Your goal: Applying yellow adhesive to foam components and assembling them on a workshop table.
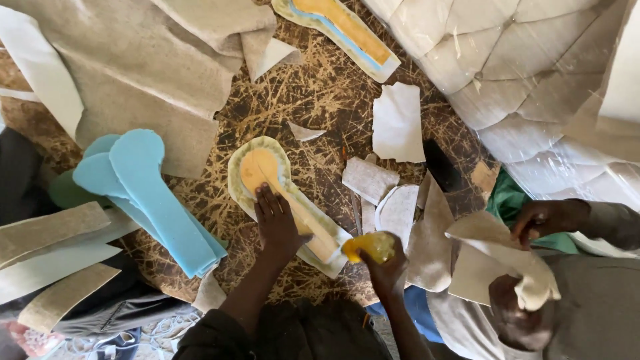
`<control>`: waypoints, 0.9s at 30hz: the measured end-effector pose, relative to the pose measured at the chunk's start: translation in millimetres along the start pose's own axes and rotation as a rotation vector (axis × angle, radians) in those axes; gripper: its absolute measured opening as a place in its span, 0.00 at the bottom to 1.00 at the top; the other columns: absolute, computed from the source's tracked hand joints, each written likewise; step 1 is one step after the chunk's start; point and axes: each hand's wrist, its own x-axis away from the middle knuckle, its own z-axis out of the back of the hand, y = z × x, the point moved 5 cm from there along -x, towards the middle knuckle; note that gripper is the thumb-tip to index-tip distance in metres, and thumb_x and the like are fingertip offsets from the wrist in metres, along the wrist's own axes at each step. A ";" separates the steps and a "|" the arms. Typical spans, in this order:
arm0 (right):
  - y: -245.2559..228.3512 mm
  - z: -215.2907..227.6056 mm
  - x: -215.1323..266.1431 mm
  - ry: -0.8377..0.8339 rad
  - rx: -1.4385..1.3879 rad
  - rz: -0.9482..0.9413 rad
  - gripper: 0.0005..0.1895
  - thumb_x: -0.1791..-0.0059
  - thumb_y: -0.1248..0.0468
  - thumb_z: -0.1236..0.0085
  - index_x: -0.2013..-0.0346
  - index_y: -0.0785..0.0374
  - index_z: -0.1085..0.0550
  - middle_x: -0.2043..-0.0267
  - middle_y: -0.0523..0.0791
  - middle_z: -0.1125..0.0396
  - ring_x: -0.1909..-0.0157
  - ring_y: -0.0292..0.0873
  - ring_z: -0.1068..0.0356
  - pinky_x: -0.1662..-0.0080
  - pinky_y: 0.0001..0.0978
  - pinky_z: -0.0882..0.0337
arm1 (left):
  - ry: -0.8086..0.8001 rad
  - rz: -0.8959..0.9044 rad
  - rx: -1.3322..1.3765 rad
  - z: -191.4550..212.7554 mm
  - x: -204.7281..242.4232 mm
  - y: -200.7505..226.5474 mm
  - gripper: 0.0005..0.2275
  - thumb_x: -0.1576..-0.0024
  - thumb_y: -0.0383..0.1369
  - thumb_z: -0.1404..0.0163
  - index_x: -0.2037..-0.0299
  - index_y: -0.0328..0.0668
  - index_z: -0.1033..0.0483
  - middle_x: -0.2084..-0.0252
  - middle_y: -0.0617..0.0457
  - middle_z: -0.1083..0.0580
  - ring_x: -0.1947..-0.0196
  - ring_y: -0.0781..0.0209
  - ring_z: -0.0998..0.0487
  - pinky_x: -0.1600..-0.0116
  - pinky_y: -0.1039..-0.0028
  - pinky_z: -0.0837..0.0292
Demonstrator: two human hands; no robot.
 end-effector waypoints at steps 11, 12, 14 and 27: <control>26.2 -14.2 -12.5 0.041 -0.015 0.189 0.38 0.72 0.56 0.22 0.49 0.54 0.26 0.53 0.48 0.24 0.49 0.51 0.23 0.58 0.44 0.16 | -0.149 -0.013 0.028 -1.4 -1.0 -1.9 0.67 0.55 0.79 0.51 0.23 0.27 0.69 0.22 0.24 0.74 0.22 0.25 0.77 0.23 0.44 0.75; 7.0 -7.3 -3.6 0.040 -0.009 0.188 0.38 0.72 0.56 0.22 0.49 0.54 0.26 0.53 0.48 0.24 0.49 0.51 0.23 0.58 0.44 0.16 | -0.153 -0.014 0.033 -11.1 -3.5 0.6 0.67 0.55 0.79 0.51 0.23 0.27 0.69 0.22 0.24 0.74 0.22 0.25 0.77 0.23 0.44 0.75; -27.5 4.8 15.3 0.057 -0.021 0.108 0.36 0.68 0.55 0.24 0.48 0.56 0.27 0.53 0.49 0.24 0.52 0.53 0.22 0.61 0.40 0.17 | 0.053 0.005 0.041 -20.1 -7.0 1.5 0.69 0.62 0.80 0.46 0.24 0.26 0.61 0.22 0.23 0.69 0.22 0.24 0.71 0.23 0.43 0.70; 8.9 -4.9 32.6 0.080 -0.151 0.044 0.37 0.67 0.59 0.23 0.46 0.60 0.27 0.55 0.52 0.23 0.57 0.52 0.20 0.60 0.38 0.16 | -0.062 -0.028 0.051 -16.0 -7.5 2.3 0.68 0.57 0.81 0.51 0.24 0.26 0.64 0.21 0.24 0.69 0.22 0.24 0.74 0.24 0.42 0.73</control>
